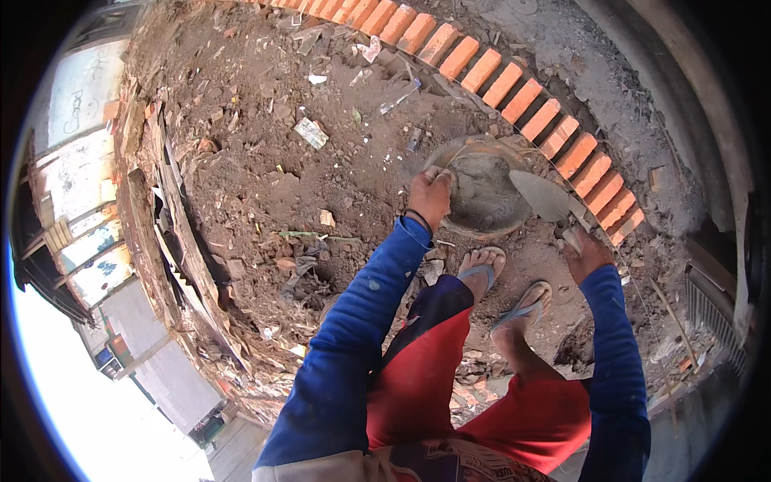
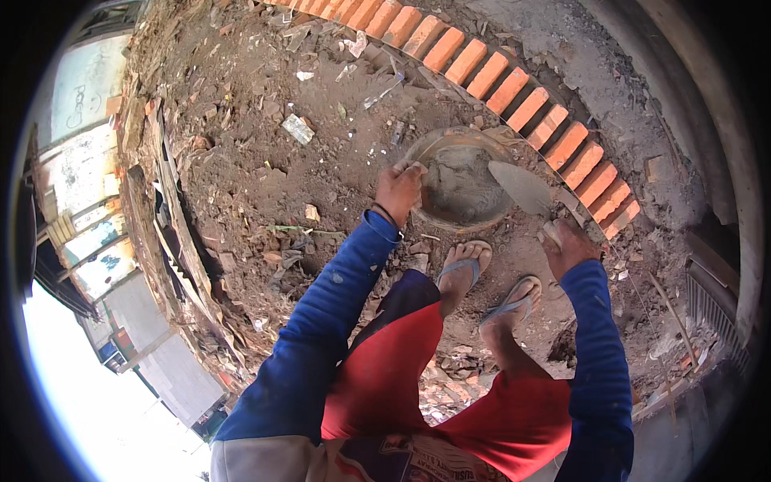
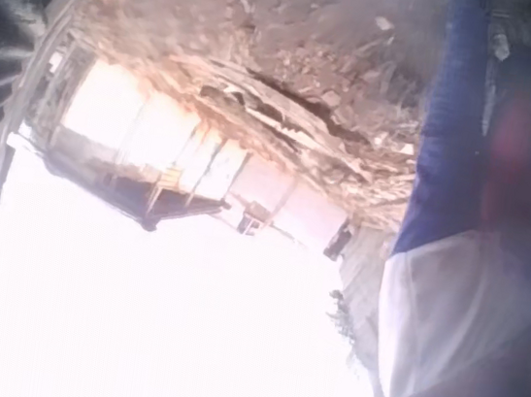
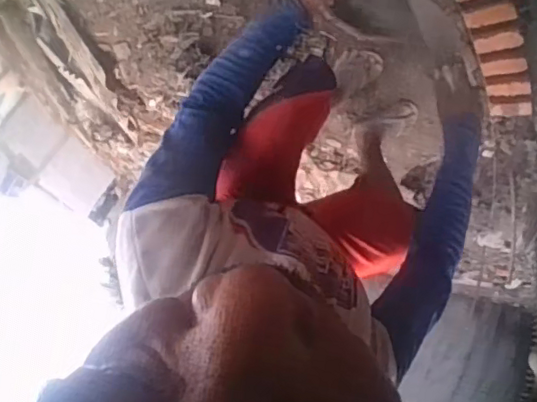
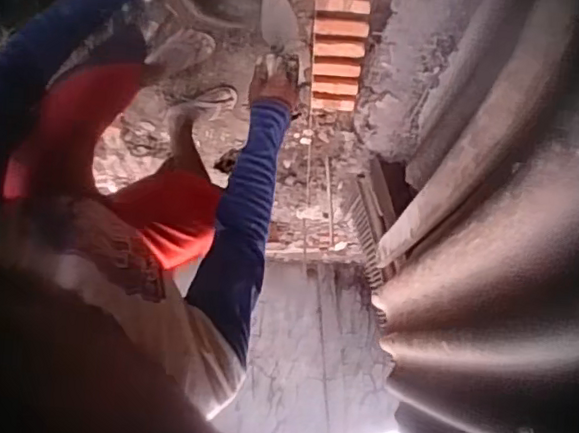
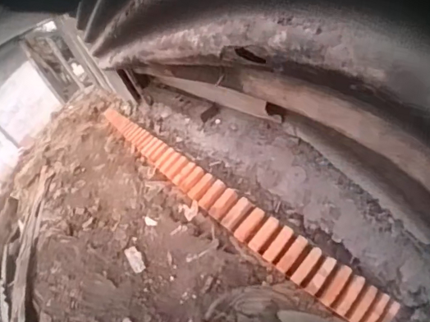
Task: The person applies mortar to a row of bricks on the ground using a trowel and places additional bricks into the mortar to extend the border.
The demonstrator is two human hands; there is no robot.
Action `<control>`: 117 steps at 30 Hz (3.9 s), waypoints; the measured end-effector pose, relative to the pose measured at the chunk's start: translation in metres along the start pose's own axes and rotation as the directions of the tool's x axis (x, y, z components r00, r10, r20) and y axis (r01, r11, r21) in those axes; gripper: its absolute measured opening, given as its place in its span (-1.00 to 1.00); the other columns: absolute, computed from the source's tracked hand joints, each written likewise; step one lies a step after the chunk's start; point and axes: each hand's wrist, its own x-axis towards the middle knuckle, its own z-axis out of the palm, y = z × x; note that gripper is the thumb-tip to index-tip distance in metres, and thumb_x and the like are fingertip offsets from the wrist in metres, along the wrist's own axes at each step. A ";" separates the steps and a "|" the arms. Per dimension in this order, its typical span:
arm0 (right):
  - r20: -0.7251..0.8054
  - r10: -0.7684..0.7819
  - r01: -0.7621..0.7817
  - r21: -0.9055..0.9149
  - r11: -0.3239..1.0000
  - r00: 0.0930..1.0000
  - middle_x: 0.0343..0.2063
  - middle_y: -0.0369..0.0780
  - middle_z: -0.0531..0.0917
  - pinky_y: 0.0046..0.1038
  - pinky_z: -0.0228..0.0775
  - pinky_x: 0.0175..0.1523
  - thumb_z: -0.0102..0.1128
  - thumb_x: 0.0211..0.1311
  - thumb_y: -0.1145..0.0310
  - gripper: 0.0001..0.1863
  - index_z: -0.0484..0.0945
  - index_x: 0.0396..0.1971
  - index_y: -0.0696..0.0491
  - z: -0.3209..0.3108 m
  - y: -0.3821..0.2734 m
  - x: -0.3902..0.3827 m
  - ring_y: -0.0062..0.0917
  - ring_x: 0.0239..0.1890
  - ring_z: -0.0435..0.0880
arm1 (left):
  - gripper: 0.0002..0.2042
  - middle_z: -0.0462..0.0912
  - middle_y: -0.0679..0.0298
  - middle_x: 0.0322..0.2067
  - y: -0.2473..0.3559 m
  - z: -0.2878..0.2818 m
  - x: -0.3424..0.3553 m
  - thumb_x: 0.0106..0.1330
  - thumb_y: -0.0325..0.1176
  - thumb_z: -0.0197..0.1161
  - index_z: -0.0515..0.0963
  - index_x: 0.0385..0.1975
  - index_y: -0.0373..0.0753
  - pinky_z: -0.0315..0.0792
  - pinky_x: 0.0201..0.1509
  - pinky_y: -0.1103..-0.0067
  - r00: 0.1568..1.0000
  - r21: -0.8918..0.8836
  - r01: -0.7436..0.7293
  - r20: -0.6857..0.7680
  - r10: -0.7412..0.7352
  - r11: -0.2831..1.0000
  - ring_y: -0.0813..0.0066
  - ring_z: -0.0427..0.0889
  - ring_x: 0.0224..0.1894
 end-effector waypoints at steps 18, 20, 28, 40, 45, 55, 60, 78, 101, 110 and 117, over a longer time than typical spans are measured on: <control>-0.153 -0.252 0.260 0.039 0.965 0.956 -0.25 0.03 0.64 -0.13 0.46 -0.07 0.29 0.15 0.18 -0.61 0.55 -0.09 0.10 0.118 0.006 0.094 -0.02 -0.16 0.62 | -0.63 0.67 0.12 -0.41 -0.076 -0.118 0.191 0.26 -0.12 0.33 0.55 -0.09 -0.25 0.57 -0.21 0.35 0.861 0.778 -0.165 -0.186 0.473 0.606 0.18 0.67 -0.40; -0.212 -0.295 0.308 0.030 0.951 0.932 -0.23 0.04 0.64 -0.13 0.47 -0.08 0.30 0.14 0.19 -0.60 0.55 -0.09 0.11 0.125 0.008 0.092 -0.01 -0.16 0.63 | -0.60 0.66 0.06 -0.33 -0.098 -0.115 0.210 0.22 -0.14 0.35 0.52 -0.05 -0.25 0.54 -0.11 0.29 0.830 0.913 -0.153 -0.089 0.551 0.378 0.07 0.65 -0.31; -0.282 -0.186 0.220 0.096 0.971 0.941 -0.29 0.05 0.66 -0.14 0.51 -0.14 0.31 0.15 0.23 -0.60 0.53 -0.06 0.13 0.141 0.005 0.088 0.02 -0.24 0.65 | -0.59 0.54 -0.02 0.00 -0.097 -0.094 0.172 0.15 -0.39 0.29 0.47 0.03 -0.26 0.40 0.19 0.29 0.691 0.728 -0.512 0.033 0.722 0.456 -0.02 0.51 0.09; -0.338 -0.149 0.210 0.150 0.966 0.929 -0.36 0.03 0.65 -0.12 0.46 -0.21 0.31 0.15 0.21 -0.62 0.52 -0.10 0.09 0.154 0.008 0.088 0.01 -0.28 0.64 | -0.49 0.65 0.06 -0.10 -0.017 -0.078 0.075 0.28 -0.57 0.24 0.27 0.22 -0.31 0.51 -0.08 0.57 0.705 -0.086 -0.708 -0.138 0.695 0.701 0.47 0.63 -0.10; -0.353 -0.117 0.184 0.163 0.969 0.928 -0.40 0.03 0.65 -0.12 0.46 -0.23 0.30 0.17 0.16 -0.62 0.52 -0.13 0.09 0.155 0.007 0.085 0.03 -0.31 0.63 | -0.45 0.63 -0.07 -0.08 -0.008 -0.087 0.061 0.36 -0.41 0.20 0.14 0.29 -0.28 0.58 -0.20 0.54 0.738 -0.289 -0.646 -0.002 0.675 0.706 0.34 0.69 -0.19; -0.388 -0.122 0.202 0.172 0.964 0.913 -0.47 0.05 0.62 -0.09 0.42 -0.28 0.28 0.20 0.14 -0.66 0.50 -0.22 0.08 0.156 0.004 0.086 0.07 -0.34 0.61 | -0.57 0.63 -0.10 -0.14 -0.014 -0.096 0.059 0.43 -0.20 0.15 0.26 0.18 -0.25 0.62 -0.21 0.47 0.776 -0.536 -0.518 0.034 0.630 0.667 0.27 0.70 -0.25; -0.380 -0.104 0.185 0.183 0.966 0.919 -0.45 0.06 0.63 -0.10 0.43 -0.27 0.28 0.20 0.14 -0.65 0.50 -0.19 0.09 0.157 0.002 0.085 0.06 -0.33 0.62 | -0.69 0.64 -0.06 -0.17 -0.022 -0.104 0.067 0.45 -0.18 0.11 0.33 0.05 -0.21 0.61 -0.24 0.48 0.809 -0.599 -0.459 0.022 0.587 0.656 0.28 0.69 -0.29; -0.346 -0.117 0.190 0.185 0.964 0.931 -0.40 0.05 0.65 -0.17 0.47 -0.22 0.27 0.23 0.12 -0.58 0.51 -0.08 0.13 0.155 0.004 0.086 0.01 -0.30 0.65 | -0.62 0.45 0.47 -0.49 -0.031 -0.115 0.092 0.15 -0.51 0.42 0.41 -0.08 -0.32 0.34 -0.38 0.75 0.615 0.219 -0.661 -0.389 0.686 0.718 0.75 0.41 -0.46; -0.309 -0.057 0.137 0.245 0.960 0.949 -0.28 0.05 0.66 -0.21 0.48 -0.10 0.29 0.20 0.19 -0.57 0.51 -0.04 0.15 0.163 0.013 0.092 -0.01 -0.19 0.65 | -0.54 0.66 0.05 -0.42 -0.065 -0.178 0.150 0.07 0.00 0.43 0.63 -0.18 -0.24 0.53 -0.12 0.27 0.744 0.814 0.023 -0.402 0.533 0.581 -0.04 0.65 -0.27; -0.352 -0.102 0.170 0.169 0.971 0.931 -0.27 0.08 0.65 -0.19 0.47 -0.09 0.29 0.20 0.20 -0.59 0.52 -0.06 0.15 0.158 0.012 0.092 0.01 -0.18 0.64 | -0.40 0.52 0.07 0.01 -0.095 -0.179 0.164 0.02 0.01 0.45 0.51 0.03 -0.18 0.36 0.17 0.22 0.782 0.957 0.217 -0.289 0.552 0.194 0.09 0.41 0.18; -0.303 -0.091 0.141 0.147 0.979 0.949 -0.32 0.07 0.65 -0.20 0.48 -0.13 0.26 0.23 0.19 -0.59 0.51 -0.05 0.16 0.159 0.009 0.092 0.01 -0.22 0.65 | -0.48 0.51 0.05 0.03 -0.101 -0.128 0.106 0.26 -0.13 0.29 0.42 0.11 -0.33 0.40 0.11 0.29 0.797 0.651 -0.184 -0.340 0.500 0.736 0.07 0.50 0.09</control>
